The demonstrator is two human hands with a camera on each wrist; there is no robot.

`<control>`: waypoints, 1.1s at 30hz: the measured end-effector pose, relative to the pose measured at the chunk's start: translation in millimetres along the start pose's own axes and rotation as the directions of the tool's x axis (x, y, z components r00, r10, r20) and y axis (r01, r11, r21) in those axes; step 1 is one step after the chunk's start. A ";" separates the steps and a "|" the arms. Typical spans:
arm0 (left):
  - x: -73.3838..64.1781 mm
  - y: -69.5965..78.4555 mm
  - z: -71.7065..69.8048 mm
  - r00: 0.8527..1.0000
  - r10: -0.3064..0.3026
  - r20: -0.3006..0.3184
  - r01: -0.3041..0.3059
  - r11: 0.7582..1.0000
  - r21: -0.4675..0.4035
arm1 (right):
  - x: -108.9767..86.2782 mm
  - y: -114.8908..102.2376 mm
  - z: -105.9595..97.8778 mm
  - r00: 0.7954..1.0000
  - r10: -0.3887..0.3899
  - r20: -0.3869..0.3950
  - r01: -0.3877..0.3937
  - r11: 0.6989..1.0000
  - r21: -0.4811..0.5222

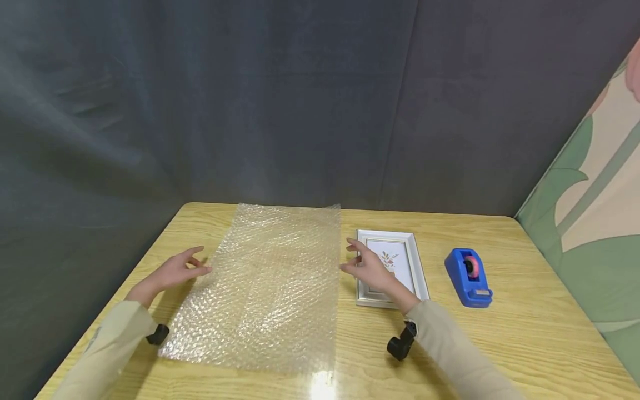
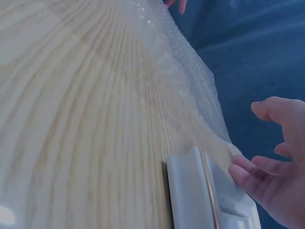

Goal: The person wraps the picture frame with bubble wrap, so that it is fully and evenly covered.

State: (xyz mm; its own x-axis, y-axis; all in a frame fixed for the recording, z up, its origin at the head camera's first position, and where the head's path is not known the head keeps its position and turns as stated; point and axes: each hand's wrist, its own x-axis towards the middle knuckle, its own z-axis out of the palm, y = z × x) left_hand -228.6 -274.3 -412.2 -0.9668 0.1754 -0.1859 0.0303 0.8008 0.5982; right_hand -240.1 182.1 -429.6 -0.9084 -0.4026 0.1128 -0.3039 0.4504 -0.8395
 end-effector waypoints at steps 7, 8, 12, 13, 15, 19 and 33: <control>2.7 -1.8 4.9 1.000 0.028 0.012 -0.027 0.999 -0.031 | 10.3 -5.1 10.6 0.997 0.074 0.025 -0.074 0.997 0.004; 2.7 -1.5 5.5 0.999 0.032 0.012 -0.032 0.999 -0.036 | 11.7 -5.5 12.1 0.996 0.084 0.023 -0.084 0.997 -0.001; 2.1 -0.5 7.4 0.998 0.057 0.011 -0.056 0.997 -0.049 | 17.8 -4.4 17.6 0.992 0.123 0.020 -0.124 0.992 0.027; 1.9 -0.4 7.7 0.998 0.060 0.010 -0.060 0.997 -0.053 | 19.3 -4.0 19.0 0.991 0.135 0.017 -0.135 0.990 0.036; 1.4 -0.3 8.2 0.998 0.067 0.012 -0.067 0.996 -0.061 | 22.3 -3.4 21.6 0.988 0.151 0.012 -0.151 0.986 0.069; 1.6 -2.0 9.7 0.998 0.062 0.013 -0.060 0.995 -0.079 | 28.3 -3.3 27.2 0.984 0.178 0.005 -0.177 0.973 0.149; 6.1 -6.8 18.0 0.995 0.094 0.028 -0.087 0.980 -0.181 | 36.5 -2.5 39.2 0.957 0.268 -0.108 -0.236 0.942 0.240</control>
State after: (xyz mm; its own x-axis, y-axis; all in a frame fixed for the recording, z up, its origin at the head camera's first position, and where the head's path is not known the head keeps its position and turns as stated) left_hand -230.1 -268.3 -431.4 -0.9521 0.2660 -0.1510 0.0681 0.6658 0.7430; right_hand -261.3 135.1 -444.3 -0.9822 -0.1784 -0.0590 -0.0027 0.3276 -0.9448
